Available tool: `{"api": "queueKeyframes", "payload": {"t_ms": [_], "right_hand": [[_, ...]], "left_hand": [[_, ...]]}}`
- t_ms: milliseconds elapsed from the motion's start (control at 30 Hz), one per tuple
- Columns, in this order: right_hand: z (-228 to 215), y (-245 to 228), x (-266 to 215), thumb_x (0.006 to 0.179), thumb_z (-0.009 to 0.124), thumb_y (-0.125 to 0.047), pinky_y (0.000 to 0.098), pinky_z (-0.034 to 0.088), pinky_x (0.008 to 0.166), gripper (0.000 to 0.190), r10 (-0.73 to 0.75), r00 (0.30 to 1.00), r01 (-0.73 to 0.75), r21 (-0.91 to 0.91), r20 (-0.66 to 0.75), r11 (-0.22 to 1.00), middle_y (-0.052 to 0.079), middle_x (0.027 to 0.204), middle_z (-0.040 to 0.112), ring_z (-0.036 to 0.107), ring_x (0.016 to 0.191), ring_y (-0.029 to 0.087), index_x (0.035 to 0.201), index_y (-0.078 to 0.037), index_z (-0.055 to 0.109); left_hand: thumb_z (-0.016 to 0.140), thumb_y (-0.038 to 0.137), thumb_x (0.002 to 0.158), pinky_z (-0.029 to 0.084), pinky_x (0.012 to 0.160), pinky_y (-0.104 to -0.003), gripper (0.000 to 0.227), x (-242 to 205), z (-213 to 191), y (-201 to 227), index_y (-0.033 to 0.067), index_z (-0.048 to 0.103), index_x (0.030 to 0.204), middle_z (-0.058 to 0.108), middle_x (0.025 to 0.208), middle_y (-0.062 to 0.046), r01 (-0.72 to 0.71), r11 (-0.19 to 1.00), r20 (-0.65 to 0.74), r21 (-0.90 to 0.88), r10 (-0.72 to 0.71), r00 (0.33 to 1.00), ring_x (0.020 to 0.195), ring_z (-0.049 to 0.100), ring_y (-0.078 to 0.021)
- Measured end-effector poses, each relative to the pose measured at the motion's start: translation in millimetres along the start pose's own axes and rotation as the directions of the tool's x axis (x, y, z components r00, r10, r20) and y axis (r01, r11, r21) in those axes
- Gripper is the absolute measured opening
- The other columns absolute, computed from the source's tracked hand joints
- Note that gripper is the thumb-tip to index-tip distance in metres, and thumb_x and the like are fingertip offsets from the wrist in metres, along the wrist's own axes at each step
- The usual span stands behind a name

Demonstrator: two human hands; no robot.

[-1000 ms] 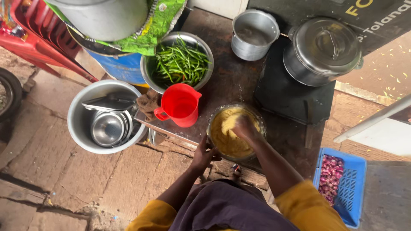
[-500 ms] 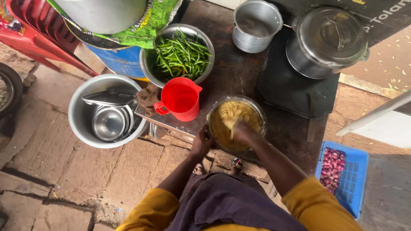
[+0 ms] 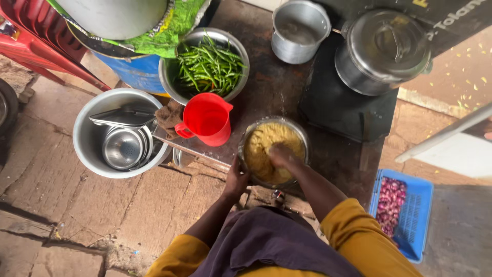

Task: The person mixes a yellow dough-like substance in a metal bowl using their right hand. They periodically pour water from a red plastic jug into the bowl to adjust the consistency while kneading.

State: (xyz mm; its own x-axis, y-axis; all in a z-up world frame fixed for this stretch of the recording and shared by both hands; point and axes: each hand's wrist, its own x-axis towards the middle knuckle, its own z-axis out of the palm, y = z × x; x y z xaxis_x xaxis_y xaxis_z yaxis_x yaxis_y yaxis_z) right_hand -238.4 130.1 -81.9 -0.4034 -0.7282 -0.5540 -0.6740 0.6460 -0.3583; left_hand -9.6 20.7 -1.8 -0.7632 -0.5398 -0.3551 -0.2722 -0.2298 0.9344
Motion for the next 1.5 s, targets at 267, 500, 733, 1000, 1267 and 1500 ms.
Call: {"api": "queueKeyframes", "payload": {"t_ms": [267,500,733,1000,1267,1500], "right_hand": [[7,13,-2,0.09,0.06,-0.018,0.0446,0.059,0.082,0.024,-0.145,0.989,0.144,-0.063,-0.014,0.988,0.016,0.099,0.072,0.068,0.085,0.024,0.103,-0.002,0.072],[-9,9,54,0.089,0.06,-0.014,0.0447,0.058,0.08,0.022,-0.21,0.967,0.183,-0.177,-0.147,0.967,0.016,0.098,0.072,0.067,0.083,0.024,0.102,-0.002,0.071],[16,7,32,0.087,0.059,-0.011,0.0448,0.057,0.077,0.021,-0.396,0.908,0.413,-0.144,0.135,0.899,0.016,0.097,0.071,0.067,0.081,0.024,0.101,-0.002,0.071],[11,3,52,0.085,0.059,-0.006,0.0448,0.056,0.074,0.02,-0.481,0.874,0.451,-0.254,-0.067,0.855,0.016,0.095,0.071,0.065,0.079,0.025,0.1,-0.002,0.071],[-25,-2,54,0.086,0.061,-0.007,0.0462,0.055,0.076,0.015,-0.601,0.799,0.45,-0.69,0.028,0.566,0.017,0.093,0.07,0.063,0.084,0.028,0.096,0.0,0.07],[10,-1,41,0.075,0.065,-0.012,0.0482,0.055,0.073,0.014,-0.517,0.847,0.466,-0.297,-0.121,0.833,0.018,0.079,0.064,0.067,0.075,0.033,0.085,-0.004,0.07]], "left_hand": [[0.066,0.012,0.097,0.062,0.062,-0.034,0.065,-5,-12,8,0.0104,0.038,0.156,0.065,0.096,-0.009,0.059,0.996,-0.059,-0.071,-0.063,0.996,0.075,0.071,-0.0169],[0.067,0.013,0.096,0.058,0.067,-0.032,0.062,-8,0,1,0.0045,0.043,0.153,0.068,0.103,-0.012,-0.034,0.995,-0.26,-0.092,0.009,0.966,0.079,0.07,-0.0189],[0.066,0.01,0.088,0.062,0.064,-0.035,0.059,-27,18,14,0.0115,0.051,0.146,0.069,0.102,-0.013,0.094,0.994,-0.352,-0.049,-0.105,0.93,0.079,0.07,-0.0169],[0.066,0.011,0.094,0.054,0.061,-0.03,0.05,-19,16,29,0.0148,0.061,0.143,0.073,0.093,-0.008,0.07,0.993,-0.4,0.099,-0.024,0.916,0.068,0.063,-0.0135],[0.066,0.006,0.096,0.065,0.073,-0.033,0.042,0,0,11,0.0031,0.063,0.138,0.071,0.107,-0.011,-0.026,0.966,-0.225,-0.258,-0.034,0.974,0.08,0.071,-0.0155],[0.064,0.008,0.095,0.064,0.072,-0.038,0.039,-5,8,5,0.0037,0.061,0.133,0.07,0.104,-0.01,0.0,0.968,-0.236,-0.25,-0.06,0.97,0.081,0.074,-0.0208]]}}
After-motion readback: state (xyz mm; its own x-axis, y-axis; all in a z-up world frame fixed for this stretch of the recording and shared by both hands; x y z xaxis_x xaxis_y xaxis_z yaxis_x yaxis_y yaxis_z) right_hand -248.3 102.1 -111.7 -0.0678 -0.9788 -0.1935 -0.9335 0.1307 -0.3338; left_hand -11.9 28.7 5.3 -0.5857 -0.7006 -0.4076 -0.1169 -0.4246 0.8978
